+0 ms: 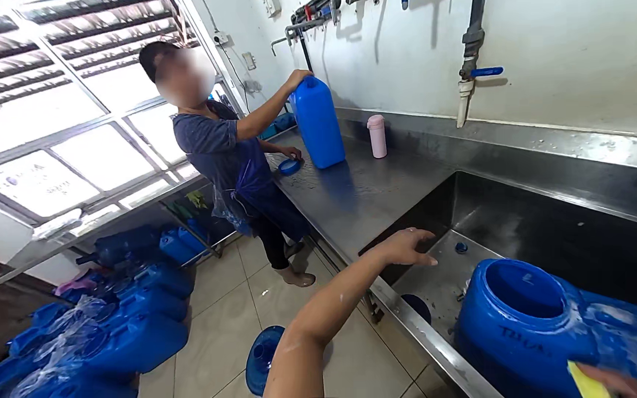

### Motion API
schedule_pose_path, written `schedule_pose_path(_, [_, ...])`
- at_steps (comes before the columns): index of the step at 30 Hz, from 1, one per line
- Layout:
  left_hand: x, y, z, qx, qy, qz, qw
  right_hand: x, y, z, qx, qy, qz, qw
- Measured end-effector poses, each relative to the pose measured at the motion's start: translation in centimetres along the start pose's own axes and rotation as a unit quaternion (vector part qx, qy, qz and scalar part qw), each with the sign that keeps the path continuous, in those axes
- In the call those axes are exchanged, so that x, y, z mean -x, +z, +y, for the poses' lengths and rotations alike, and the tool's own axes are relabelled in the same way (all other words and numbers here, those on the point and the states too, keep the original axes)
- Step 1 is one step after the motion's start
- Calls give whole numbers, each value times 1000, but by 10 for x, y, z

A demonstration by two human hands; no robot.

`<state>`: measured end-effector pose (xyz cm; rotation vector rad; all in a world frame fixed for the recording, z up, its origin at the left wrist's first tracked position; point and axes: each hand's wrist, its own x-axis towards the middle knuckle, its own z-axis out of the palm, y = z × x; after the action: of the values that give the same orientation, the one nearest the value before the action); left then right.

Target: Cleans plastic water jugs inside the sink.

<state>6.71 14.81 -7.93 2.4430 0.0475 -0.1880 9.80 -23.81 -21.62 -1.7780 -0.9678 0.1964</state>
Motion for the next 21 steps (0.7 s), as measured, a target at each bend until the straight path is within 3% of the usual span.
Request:
schedule_pose_path(3, [-4, 9, 13, -94, 22, 8, 995, -48, -31, -26, 121, -127, 18, 984])
schedule_pose_path(6, [-9, 18, 12, -120, 6, 13, 993, -108, -69, -30, 194, -171, 82, 963])
schedule_pose_path(8, [-10, 27, 9, -118, 1, 8, 993, -144, -85, -8, 193, -117, 130, 965])
schedule_pose_path(10, [-9, 33, 10, -107, -2, 0, 994, -158, -88, 13, 140, 27, 133, 981])
schedule_pose_path(12, [-3, 40, 15, -99, -22, -40, 994, -158, -81, 31, 65, 198, 142, 968])
schedule_pose_path(13, [1, 43, 18, -85, -26, -58, 994, -158, -79, 33, 38, 237, 146, 960])
schedule_pose_path(17, [40, 43, 24, 72, 19, -94, 993, -152, -79, 43, 68, 173, 131, 974])
schedule_pose_path(19, [70, 32, 12, 130, 34, -80, 988, -153, -79, 43, 70, 170, 124, 975])
schedule_pose_path(21, [105, 20, -15, 157, -3, -64, 986, -156, -79, 43, 61, 166, 127, 976])
